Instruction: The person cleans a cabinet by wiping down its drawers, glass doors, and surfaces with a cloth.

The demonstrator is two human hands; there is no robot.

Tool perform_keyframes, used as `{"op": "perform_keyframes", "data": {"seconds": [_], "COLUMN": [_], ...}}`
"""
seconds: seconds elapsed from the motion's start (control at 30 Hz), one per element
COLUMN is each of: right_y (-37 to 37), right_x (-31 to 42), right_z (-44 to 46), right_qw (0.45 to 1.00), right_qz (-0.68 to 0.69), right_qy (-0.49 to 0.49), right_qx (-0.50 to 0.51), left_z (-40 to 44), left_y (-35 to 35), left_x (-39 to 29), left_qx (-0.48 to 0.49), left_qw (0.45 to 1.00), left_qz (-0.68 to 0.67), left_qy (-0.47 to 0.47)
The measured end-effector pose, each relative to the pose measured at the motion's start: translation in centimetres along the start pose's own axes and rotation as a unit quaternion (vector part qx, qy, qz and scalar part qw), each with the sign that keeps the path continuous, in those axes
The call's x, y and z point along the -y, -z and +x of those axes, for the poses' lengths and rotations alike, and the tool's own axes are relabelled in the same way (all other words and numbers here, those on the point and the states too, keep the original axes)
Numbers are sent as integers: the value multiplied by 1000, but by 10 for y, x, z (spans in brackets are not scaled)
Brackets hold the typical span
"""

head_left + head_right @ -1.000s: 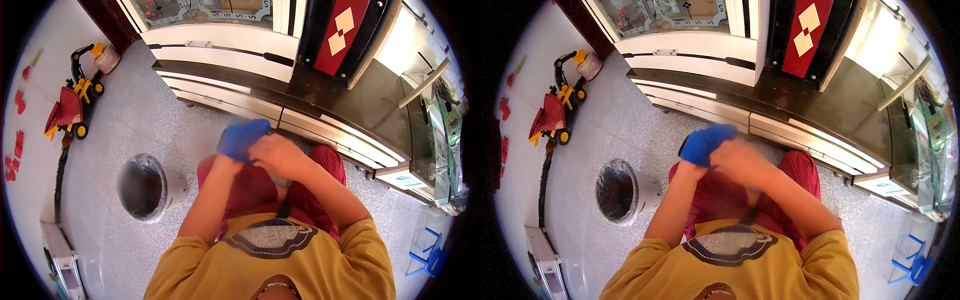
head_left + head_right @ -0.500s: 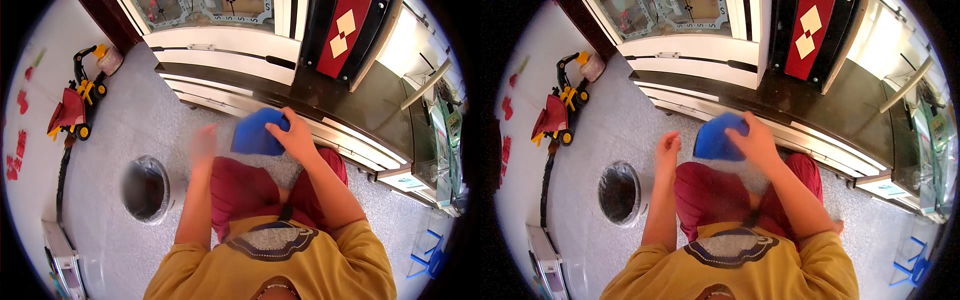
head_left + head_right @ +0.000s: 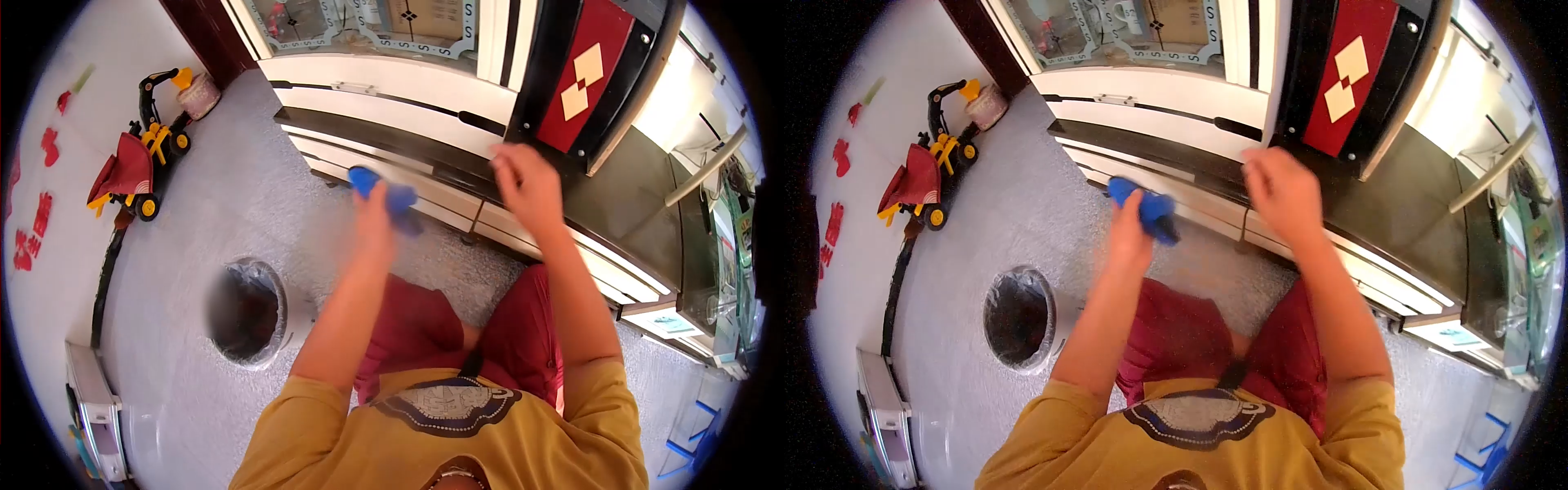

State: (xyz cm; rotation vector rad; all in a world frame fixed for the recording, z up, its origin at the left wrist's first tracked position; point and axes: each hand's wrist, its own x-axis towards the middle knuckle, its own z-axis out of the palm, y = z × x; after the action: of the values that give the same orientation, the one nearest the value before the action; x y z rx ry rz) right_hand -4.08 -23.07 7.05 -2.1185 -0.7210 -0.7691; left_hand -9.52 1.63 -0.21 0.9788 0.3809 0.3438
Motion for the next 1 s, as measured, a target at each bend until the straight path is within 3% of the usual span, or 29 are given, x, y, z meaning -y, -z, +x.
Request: {"op": "perform_keyframes", "data": {"seconds": [0.07, 0.13, 0.17, 0.2, 0.27, 0.3, 0.43, 0.53, 0.57, 0.67, 0.7, 0.8, 0.87, 0.97, 1.0], "right_y": [4, 0, -4, -7, -16, -11, -4, -18, -24, -64, -75, -112, -123, -120, -119], "right_x": [-25, -52, -55, -58, -65, -54, -43, -36, -30, -14, -17, -26, -31, -22, -23], "right_z": [22, 29, 28, 22, 6, 4, 5, 14, 20, 44, 49, 68, 76, 81, 82], "right_qw": [999, 996, 995, 994, 991, 987, 980, 968, 952, 914, 896, 876, 860, 857, 853], "right_qz": [2, 51, 37, 21, 25, 9, 8, 30, 10, 44, 31, 39, 27, 36, 29], "right_qy": [-26, -53, -55, -56, 76, 68, 59, 119, 144, 297, 305, 343, 328, 298, 292], "right_qx": [-26, 46, 71, 96, 111, 144, 192, 219, 270, 275, 321, 336, 391, 420, 431], "left_z": [35, 53, 66, 61, 76, 83, 142, 190, 207, 253, 265, 302, 382, 379, 403], "left_y": [-17, -77, -90, -108, -118, -117, -71, -35, -25, 8, 17, 44, 88, 97, 117], "left_x": [33, 64, 66, 55, 54, 51, 22, -17, -26, -48, -58, -87, -71, -111, -122], "left_qx": [50, -62, -52, -102, -188, -198, -240, -243, -260, -297, -303, -319, -405, -359, -313], "left_qw": [993, 939, 927, 922, 898, 895, 867, 871, 865, 834, 829, 841, 770, 795, 770], "left_qz": [98, 303, 345, 347, 368, 364, 387, 399, 405, 443, 449, 426, 472, 476, 548], "left_qy": [-32, -152, -137, -136, -154, -166, -205, -151, -142, -142, -135, -103, -144, -113, -93]}}
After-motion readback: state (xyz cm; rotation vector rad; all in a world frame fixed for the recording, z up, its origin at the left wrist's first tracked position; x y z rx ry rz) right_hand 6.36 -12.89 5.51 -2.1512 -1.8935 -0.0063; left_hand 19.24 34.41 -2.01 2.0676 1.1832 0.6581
